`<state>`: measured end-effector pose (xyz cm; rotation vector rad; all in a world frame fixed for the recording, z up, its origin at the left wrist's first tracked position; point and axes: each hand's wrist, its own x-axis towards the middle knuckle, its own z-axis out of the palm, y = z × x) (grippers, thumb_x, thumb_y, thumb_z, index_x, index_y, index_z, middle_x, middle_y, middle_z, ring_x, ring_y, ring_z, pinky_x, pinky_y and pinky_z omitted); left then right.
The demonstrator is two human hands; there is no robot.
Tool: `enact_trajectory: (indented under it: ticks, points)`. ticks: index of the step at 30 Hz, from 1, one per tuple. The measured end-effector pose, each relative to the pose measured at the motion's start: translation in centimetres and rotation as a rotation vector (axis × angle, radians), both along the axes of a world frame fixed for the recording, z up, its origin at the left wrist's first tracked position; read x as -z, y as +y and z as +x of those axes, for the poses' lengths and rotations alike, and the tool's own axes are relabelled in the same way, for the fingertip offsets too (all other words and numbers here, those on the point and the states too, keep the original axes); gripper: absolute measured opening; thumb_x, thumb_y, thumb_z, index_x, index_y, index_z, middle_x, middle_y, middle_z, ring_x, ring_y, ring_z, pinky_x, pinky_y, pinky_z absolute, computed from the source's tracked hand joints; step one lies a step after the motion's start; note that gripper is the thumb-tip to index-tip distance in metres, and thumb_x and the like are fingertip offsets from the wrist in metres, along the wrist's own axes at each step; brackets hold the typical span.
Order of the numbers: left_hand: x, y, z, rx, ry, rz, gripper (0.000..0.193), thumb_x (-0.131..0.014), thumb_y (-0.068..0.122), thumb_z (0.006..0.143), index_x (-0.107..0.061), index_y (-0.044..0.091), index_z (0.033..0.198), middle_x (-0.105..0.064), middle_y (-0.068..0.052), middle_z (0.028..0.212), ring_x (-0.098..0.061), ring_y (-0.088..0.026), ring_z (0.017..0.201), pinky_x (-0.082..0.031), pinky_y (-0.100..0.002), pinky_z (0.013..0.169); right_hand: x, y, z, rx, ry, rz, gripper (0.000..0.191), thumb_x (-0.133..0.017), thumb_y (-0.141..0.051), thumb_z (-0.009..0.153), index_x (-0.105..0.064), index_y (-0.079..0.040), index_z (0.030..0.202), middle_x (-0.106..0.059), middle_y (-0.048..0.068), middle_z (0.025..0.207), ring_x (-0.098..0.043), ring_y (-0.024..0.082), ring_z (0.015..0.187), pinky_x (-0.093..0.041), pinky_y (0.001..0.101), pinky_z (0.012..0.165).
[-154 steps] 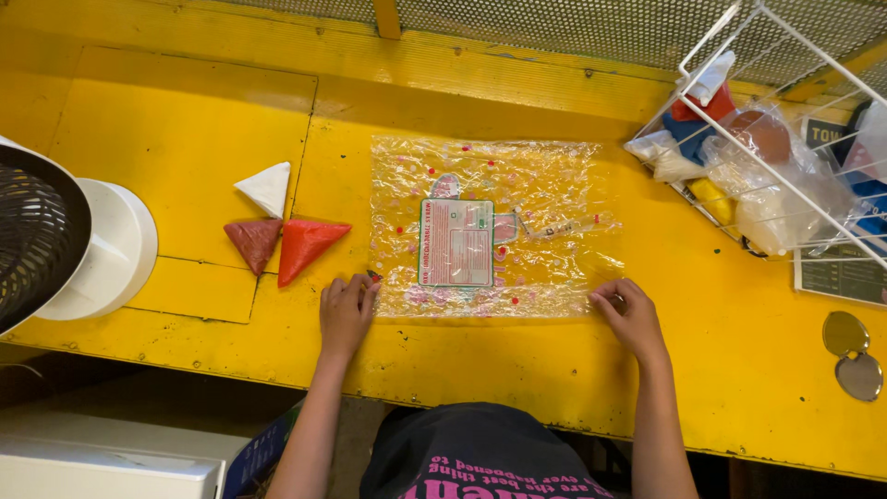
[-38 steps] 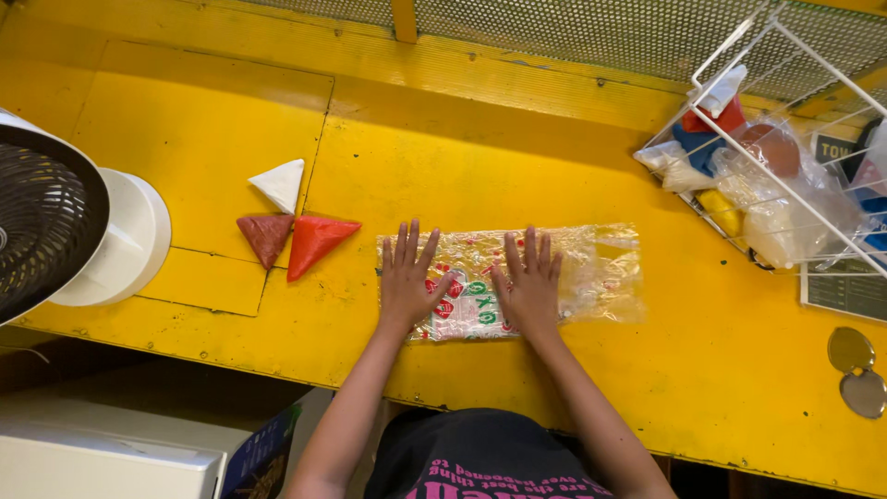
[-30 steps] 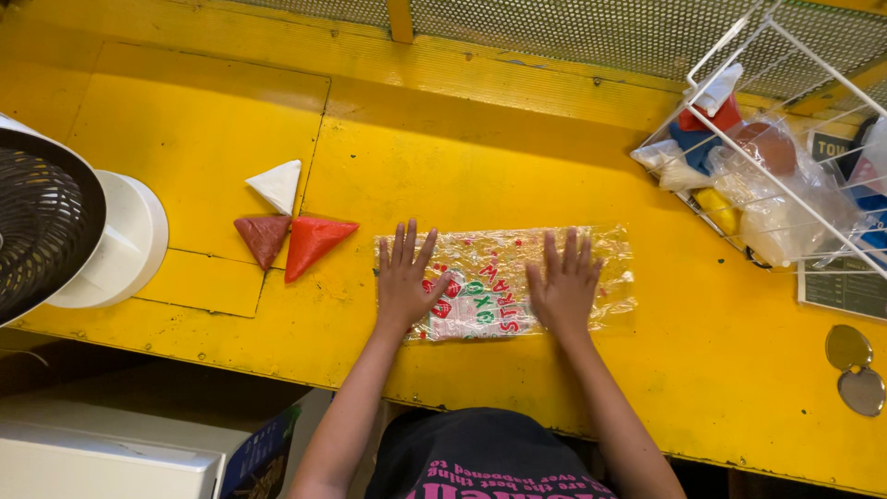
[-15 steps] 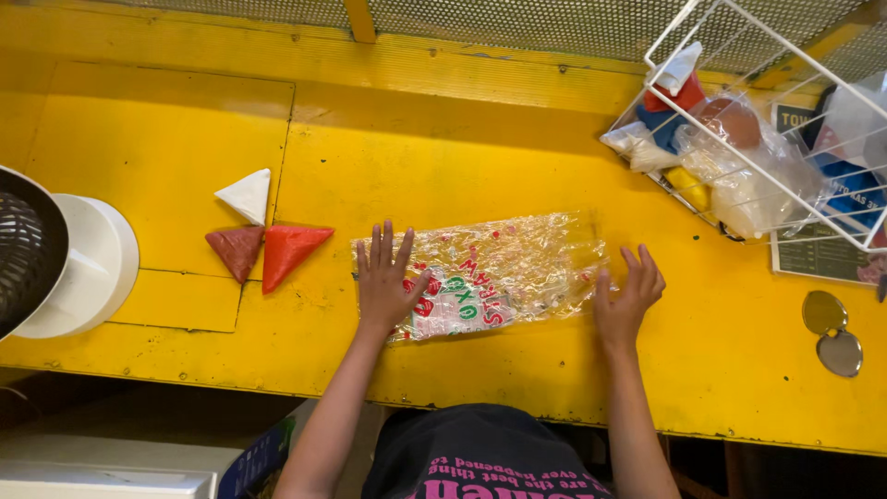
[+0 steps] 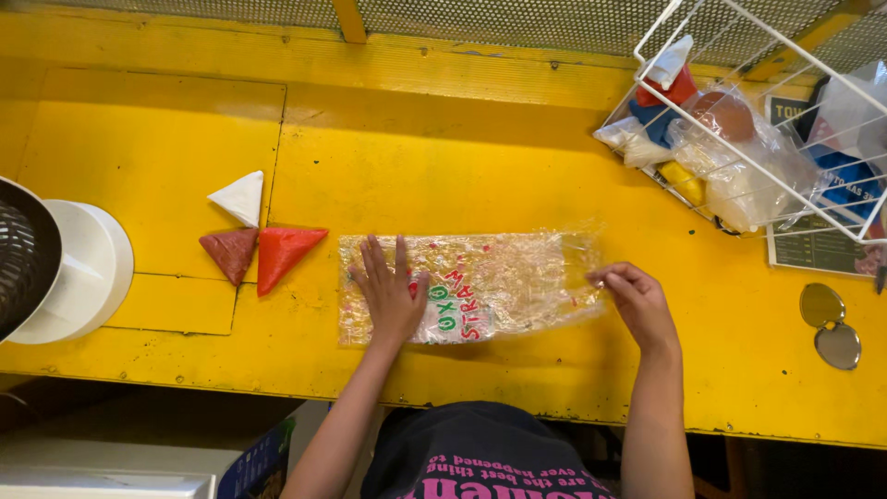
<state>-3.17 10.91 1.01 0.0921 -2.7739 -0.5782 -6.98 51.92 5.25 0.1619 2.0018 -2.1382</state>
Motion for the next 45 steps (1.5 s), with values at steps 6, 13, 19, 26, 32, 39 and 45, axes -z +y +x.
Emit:
enact_trajectory:
  ticks: [6, 13, 19, 26, 32, 39, 45]
  points:
    - [1.3, -1.3, -0.9, 0.001, -0.036, -0.045, 0.072, -0.047, 0.052, 0.104, -0.026, 0.019, 0.165, -0.009, -0.022, 0.171, -0.005, -0.038, 0.160, -0.001, -0.068, 0.123, -3.2, -3.3, -0.2, -0.069, -0.282, -0.247, 0.039, -0.043, -0.016, 0.104, -0.055, 0.005, 0.134, -0.059, 0.020, 0.141, -0.058, 0.040, 0.133, -0.044, 0.0525, 0.111]
    - [1.3, -1.2, -1.0, 0.008, -0.017, -0.051, 0.071, -0.045, 0.054, 0.105, -0.026, 0.019, 0.165, -0.010, -0.022, 0.171, -0.005, -0.036, 0.161, -0.001, -0.067, 0.124, -1.5, -4.1, -4.9, -0.637, -0.437, -0.252, 0.050, -0.040, -0.010, 0.102, -0.042, 0.006, 0.150, -0.044, 0.023, 0.158, -0.050, 0.035, 0.142, -0.036, 0.0504, 0.118]
    - [1.2, -1.1, -1.2, 0.002, -0.006, -0.063, 0.071, -0.046, 0.053, 0.104, -0.028, 0.020, 0.164, -0.012, -0.022, 0.171, -0.007, -0.038, 0.159, -0.002, -0.067, 0.123, 2.2, -8.9, -7.0, -0.600, -1.225, -1.023, 0.060, -0.035, -0.025, 0.105, -0.035, 0.012, 0.152, -0.039, 0.025, 0.161, -0.040, 0.032, 0.147, -0.032, 0.0397, 0.120]
    - [0.7, -1.2, -0.9, 0.000, 0.002, -0.055, 0.073, -0.050, 0.052, 0.102, -0.028, 0.021, 0.164, -0.014, -0.020, 0.171, -0.010, -0.039, 0.159, -0.004, -0.067, 0.124, 0.5, -13.5, -4.5, -1.313, -0.722, -0.139, 0.069, -0.038, -0.043, 0.104, -0.038, 0.003, 0.154, -0.042, 0.018, 0.161, -0.039, 0.027, 0.149, -0.030, 0.0424, 0.122]
    - [0.5, -1.4, -0.9, 0.017, -0.006, -0.039, 0.074, -0.053, 0.052, 0.100, -0.029, 0.023, 0.164, -0.016, -0.017, 0.171, -0.011, -0.036, 0.159, -0.005, -0.065, 0.125, -0.2, -7.2, -3.7, -1.439, -0.736, -0.209, 0.080, -0.033, -0.059, 0.102, -0.038, 0.002, 0.155, -0.040, 0.017, 0.163, -0.040, 0.027, 0.151, -0.028, 0.0458, 0.126]
    - [0.5, -1.4, -0.8, 0.017, -0.019, -0.045, 0.073, -0.053, 0.052, 0.101, -0.030, 0.024, 0.164, -0.017, -0.016, 0.171, -0.012, -0.035, 0.160, -0.006, -0.064, 0.126, 1.2, 2.4, -1.2, -1.061, -0.779, 0.073, 0.065, -0.036, -0.047, 0.104, -0.059, 0.002, 0.139, -0.067, 0.027, 0.134, -0.067, 0.036, 0.126, -0.045, 0.0451, 0.109]
    - [0.8, -1.2, -0.9, 0.007, -0.021, -0.043, 0.072, -0.051, 0.052, 0.102, -0.030, 0.021, 0.164, -0.017, -0.020, 0.171, -0.011, -0.038, 0.159, -0.006, -0.067, 0.124, -3.9, 2.9, 1.4, 0.140, 0.025, 0.454, 0.032, -0.045, -0.020, 0.112, -0.064, 0.001, 0.128, -0.071, 0.019, 0.113, -0.067, 0.025, 0.101, -0.051, 0.0362, 0.092]
